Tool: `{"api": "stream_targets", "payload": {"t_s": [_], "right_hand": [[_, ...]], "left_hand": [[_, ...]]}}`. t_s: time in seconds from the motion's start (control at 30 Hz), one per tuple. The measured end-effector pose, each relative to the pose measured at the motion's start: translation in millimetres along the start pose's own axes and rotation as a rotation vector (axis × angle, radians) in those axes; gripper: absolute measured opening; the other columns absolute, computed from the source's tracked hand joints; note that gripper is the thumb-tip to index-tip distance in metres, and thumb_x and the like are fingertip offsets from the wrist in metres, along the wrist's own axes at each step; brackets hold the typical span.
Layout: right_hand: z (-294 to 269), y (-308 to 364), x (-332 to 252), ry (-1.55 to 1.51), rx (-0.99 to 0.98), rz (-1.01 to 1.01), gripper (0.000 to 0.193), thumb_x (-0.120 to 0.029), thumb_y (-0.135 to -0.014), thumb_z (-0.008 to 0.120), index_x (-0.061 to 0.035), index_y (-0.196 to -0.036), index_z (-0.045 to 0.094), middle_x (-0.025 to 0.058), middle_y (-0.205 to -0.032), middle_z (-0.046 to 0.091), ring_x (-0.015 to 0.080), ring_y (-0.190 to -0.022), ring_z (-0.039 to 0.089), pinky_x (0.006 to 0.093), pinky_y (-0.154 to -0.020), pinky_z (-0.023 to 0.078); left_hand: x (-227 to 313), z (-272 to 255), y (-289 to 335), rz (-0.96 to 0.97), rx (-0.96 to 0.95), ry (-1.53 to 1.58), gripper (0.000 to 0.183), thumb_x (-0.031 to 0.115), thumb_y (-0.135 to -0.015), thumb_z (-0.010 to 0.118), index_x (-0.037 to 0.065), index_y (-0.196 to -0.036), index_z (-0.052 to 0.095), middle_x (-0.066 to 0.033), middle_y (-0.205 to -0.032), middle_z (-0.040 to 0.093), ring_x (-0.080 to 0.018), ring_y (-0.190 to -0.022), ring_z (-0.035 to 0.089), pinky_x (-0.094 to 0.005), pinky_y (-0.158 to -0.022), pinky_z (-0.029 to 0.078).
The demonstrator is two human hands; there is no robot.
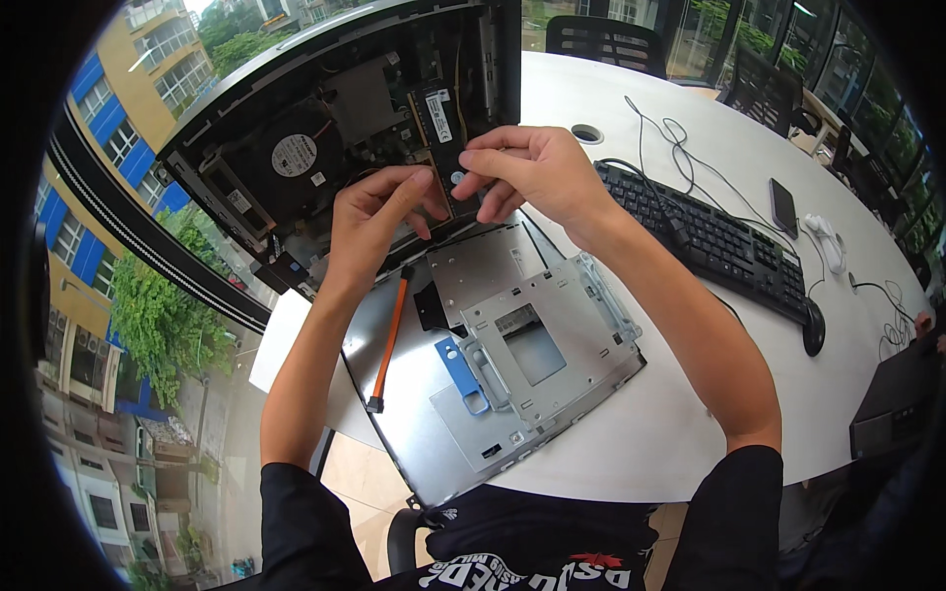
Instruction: Remove various internal components from a desktop computer tower.
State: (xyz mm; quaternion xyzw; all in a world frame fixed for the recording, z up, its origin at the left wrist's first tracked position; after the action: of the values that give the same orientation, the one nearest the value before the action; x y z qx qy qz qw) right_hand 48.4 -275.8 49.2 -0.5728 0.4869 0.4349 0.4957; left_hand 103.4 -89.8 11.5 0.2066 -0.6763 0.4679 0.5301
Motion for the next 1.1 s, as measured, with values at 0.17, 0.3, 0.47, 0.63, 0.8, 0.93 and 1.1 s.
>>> {"api": "stream_targets", "payload": {"t_s": [0.17,0.3,0.47,0.63,0.8,0.93,1.1], "right_hand": [[-4.9,0.4,0.6,-0.053,0.081,-0.002,0.032,-0.021,-0.095,0.07,0.0029,-0.117,0.068,0.0128,-0.095,0.076,0.0176,-0.072,0.073,0.0269,-0.064,0.06],[-7.9,-2.0,2.4,0.026,0.06,-0.123,0.034,-0.019,-0.094,0.071,0.0017,-0.121,0.067,0.0138,-0.099,0.075,0.0155,-0.077,0.072,0.0267,-0.064,0.06],[-9.4,-5.3,-0.7,0.037,0.192,-0.193,0.043,-0.019,-0.091,0.075,0.008,-0.123,0.063,0.0149,-0.098,0.075,0.0149,-0.082,0.071,0.026,-0.064,0.06],[-2.0,-13.4,-9.0,0.095,0.207,-0.184,0.043,-0.018,-0.092,0.074,0.0088,-0.123,0.063,0.0137,-0.097,0.076,0.0143,-0.08,0.071,0.0255,-0.064,0.06],[1.0,-15.7,-14.2,0.099,0.215,-0.224,0.039,-0.018,-0.093,0.074,0.0066,-0.122,0.066,0.0118,-0.095,0.076,0.0125,-0.078,0.071,0.0245,-0.063,0.06],[-0.5,-15.7,-14.5,0.114,0.203,-0.231,0.042,-0.019,-0.091,0.074,0.0089,-0.122,0.065,0.0153,-0.099,0.076,0.0163,-0.082,0.071,0.0262,-0.063,0.061],[-4.4,-16.0,-13.3,0.105,0.211,-0.244,0.04,-0.018,-0.092,0.073,0.0094,-0.12,0.065,0.0145,-0.097,0.075,0.0153,-0.081,0.071,0.026,-0.064,0.061]], "left_hand": [[9.7,4.8,-0.2,0.048,0.066,0.049,0.027,0.02,-0.099,0.067,-0.002,-0.113,0.072,-0.0117,-0.104,0.073,-0.0152,-0.089,0.071,-0.0261,-0.061,0.054],[14.1,1.5,3.6,0.136,0.15,-0.033,0.026,0.019,-0.102,0.062,-0.003,-0.115,0.07,-0.0123,-0.106,0.072,-0.0157,-0.092,0.071,-0.0257,-0.063,0.055],[30.0,-4.7,11.0,0.392,0.205,-0.398,0.022,0.014,-0.103,0.059,-0.004,-0.112,0.069,-0.0122,-0.102,0.072,-0.0145,-0.086,0.071,-0.0234,-0.064,0.053],[25.3,-14.5,8.8,0.467,0.272,-0.52,0.017,0.009,-0.101,0.061,-0.003,-0.108,0.07,-0.0095,-0.095,0.072,-0.0128,-0.079,0.071,-0.023,-0.064,0.051],[27.1,-10.7,9.2,0.509,0.26,-0.546,0.015,0.008,-0.1,0.062,-0.003,-0.107,0.07,-0.009,-0.093,0.072,-0.0122,-0.078,0.07,-0.0229,-0.066,0.052],[27.6,-11.8,9.8,0.5,0.271,-0.537,0.015,0.008,-0.1,0.063,-0.003,-0.107,0.07,-0.0088,-0.091,0.073,-0.012,-0.076,0.071,-0.023,-0.065,0.053],[26.7,-8.9,10.1,0.479,0.248,-0.559,0.015,0.008,-0.099,0.064,-0.003,-0.107,0.07,-0.0087,-0.09,0.073,-0.0118,-0.073,0.07,-0.0227,-0.064,0.053]]}}
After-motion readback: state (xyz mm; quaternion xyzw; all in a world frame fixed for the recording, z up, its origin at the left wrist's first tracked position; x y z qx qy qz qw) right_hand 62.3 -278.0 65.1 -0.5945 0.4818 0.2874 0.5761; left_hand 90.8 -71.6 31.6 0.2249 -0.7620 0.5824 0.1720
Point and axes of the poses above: each hand's wrist, its own y-axis away from the middle knuckle, its own z-axis out of the palm, x = y × z, the point moved 5 cm from there along -y, towards the middle knuckle
